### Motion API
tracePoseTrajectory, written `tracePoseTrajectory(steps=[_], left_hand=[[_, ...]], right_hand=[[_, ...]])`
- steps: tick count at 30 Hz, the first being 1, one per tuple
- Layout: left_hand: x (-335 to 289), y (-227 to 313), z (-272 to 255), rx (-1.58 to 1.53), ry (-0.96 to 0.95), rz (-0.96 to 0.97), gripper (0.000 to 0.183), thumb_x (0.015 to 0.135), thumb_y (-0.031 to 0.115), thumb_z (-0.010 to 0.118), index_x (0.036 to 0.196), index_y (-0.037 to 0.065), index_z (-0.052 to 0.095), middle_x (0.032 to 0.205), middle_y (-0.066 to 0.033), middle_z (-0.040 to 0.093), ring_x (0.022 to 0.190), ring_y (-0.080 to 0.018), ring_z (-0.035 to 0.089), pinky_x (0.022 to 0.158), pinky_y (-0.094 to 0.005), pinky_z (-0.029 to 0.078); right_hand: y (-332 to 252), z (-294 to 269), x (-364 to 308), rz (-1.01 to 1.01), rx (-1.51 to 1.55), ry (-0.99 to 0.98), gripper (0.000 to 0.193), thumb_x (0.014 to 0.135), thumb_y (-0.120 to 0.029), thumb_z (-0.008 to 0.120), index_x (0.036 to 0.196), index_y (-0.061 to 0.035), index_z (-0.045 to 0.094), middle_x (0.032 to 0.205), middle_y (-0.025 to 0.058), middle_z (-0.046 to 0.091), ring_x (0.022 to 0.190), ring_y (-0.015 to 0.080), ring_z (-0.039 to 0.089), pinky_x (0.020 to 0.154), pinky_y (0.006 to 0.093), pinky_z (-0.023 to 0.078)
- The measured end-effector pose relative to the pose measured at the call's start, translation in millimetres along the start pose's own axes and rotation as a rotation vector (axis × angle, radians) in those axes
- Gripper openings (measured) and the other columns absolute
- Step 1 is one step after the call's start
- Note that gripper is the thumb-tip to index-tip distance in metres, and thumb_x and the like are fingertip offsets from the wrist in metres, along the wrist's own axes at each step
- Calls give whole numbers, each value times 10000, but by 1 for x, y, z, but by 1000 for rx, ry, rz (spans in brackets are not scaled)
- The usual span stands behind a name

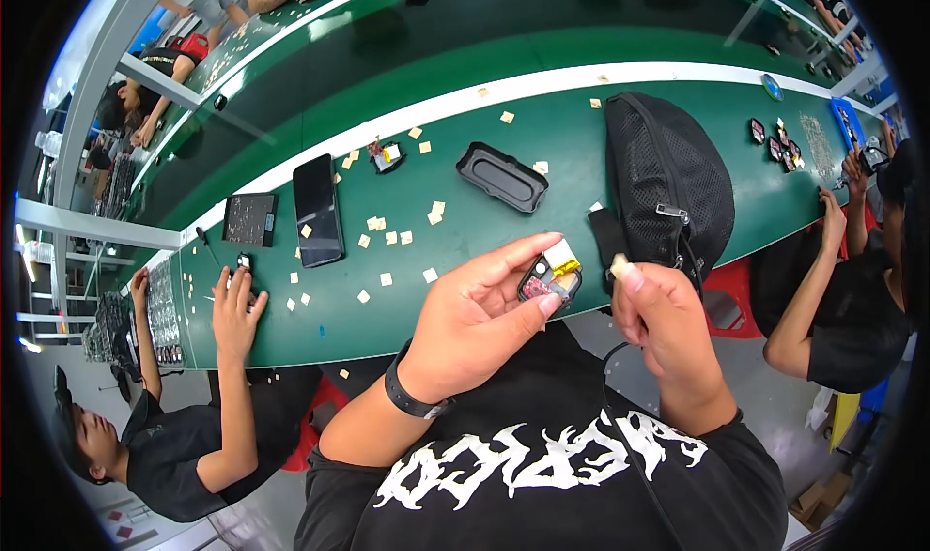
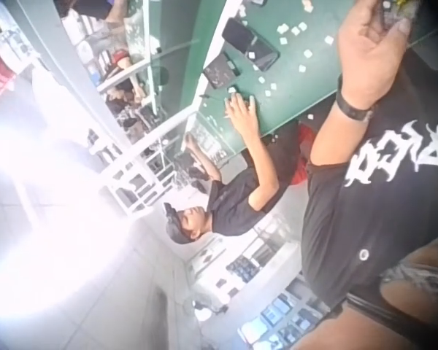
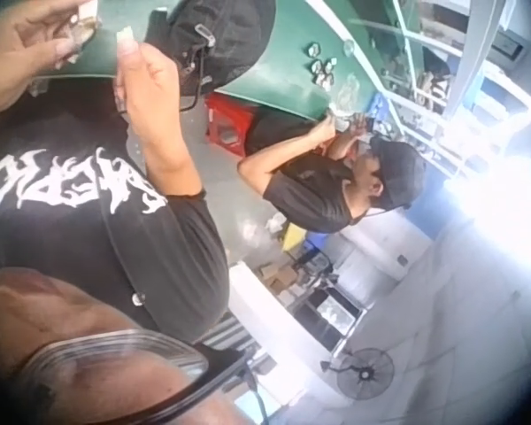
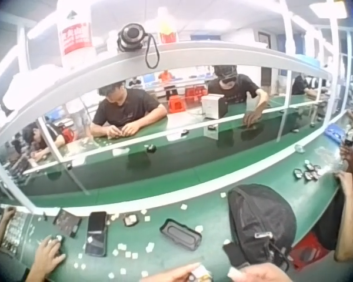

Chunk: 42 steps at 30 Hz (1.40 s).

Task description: Assemble small electronic components by applying adhesive stickers and connecting tiny parts.

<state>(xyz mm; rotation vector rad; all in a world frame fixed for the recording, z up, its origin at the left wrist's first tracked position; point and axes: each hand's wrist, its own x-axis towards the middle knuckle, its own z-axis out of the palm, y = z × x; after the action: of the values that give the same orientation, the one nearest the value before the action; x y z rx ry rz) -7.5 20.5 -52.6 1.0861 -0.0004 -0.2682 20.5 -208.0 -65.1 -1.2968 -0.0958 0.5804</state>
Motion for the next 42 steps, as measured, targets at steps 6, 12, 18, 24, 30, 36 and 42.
tracePoseTrajectory(steps=[6, 12, 18, 24, 30, 36, 42], left_hand=[[-7, -15, -12, 139, 23, 201, 459, 979, -64, 583, 1433, -31, 526, 1308, -104, 615, 1113, -125, 617, 921, -265, 519], [-15, -5, -7, 447, 99, 207, 482, 951, -69, 615, 1424, -7, 546, 1171, -114, 666, 978, -153, 658, 859, -294, 540], [-16, -7, -12, 856, 87, 528, 460, 908, -43, 661, 1363, -7, 602, 1011, -142, 694, 801, -179, 672, 712, -289, 537], [-21, -7, -22, 780, 67, 423, 409, 925, -30, 649, 1333, -12, 626, 994, -123, 688, 765, -149, 659, 666, -269, 523], [-26, -10, -26, 315, 61, 81, 393, 983, 26, 625, 1374, 6, 603, 1052, -73, 671, 742, -92, 628, 635, -230, 512], [-28, -14, -25, 127, 52, 4, 400, 999, 54, 620, 1394, 11, 587, 1052, -44, 662, 728, -74, 588, 640, -230, 503], [-26, -13, -23, 496, 56, 156, 380, 971, -8, 612, 1350, -3, 623, 894, -18, 674, 692, -53, 556, 641, -221, 475]], right_hand=[[-8, 27, -4, 181, 109, -50, 263, 1078, -265, 512, 957, -40, 576, 718, 28, 591, 560, 55, 464, 508, 210, 365], [-4, 42, -5, 183, 273, -126, 120, 1041, -90, 553, 1062, -67, 437, 857, 169, 689, 578, 89, 562, 497, 211, 419], [1, 50, 5, 192, 340, -85, 150, 1030, -51, 556, 996, -96, 417, 804, 189, 676, 477, 90, 503, 426, 188, 344], [13, 54, 7, 107, 290, -21, 196, 992, -11, 577, 974, -102, 404, 771, 206, 668, 433, 70, 393, 405, 212, 301], [23, 48, 7, -81, 82, -71, 185, 1004, -14, 589, 1048, -84, 423, 852, 160, 690, 560, 63, 508, 500, 195, 380], [18, 42, 10, -272, -138, -22, 322, 928, 31, 681, 1204, -28, 527, 841, 77, 676, 609, 20, 504, 528, 180, 350], [15, 47, 15, -291, -360, 47, 168, 893, 37, 729, 1040, 7, 653, 762, -13, 638, 598, -23, 470, 512, 172, 310]])
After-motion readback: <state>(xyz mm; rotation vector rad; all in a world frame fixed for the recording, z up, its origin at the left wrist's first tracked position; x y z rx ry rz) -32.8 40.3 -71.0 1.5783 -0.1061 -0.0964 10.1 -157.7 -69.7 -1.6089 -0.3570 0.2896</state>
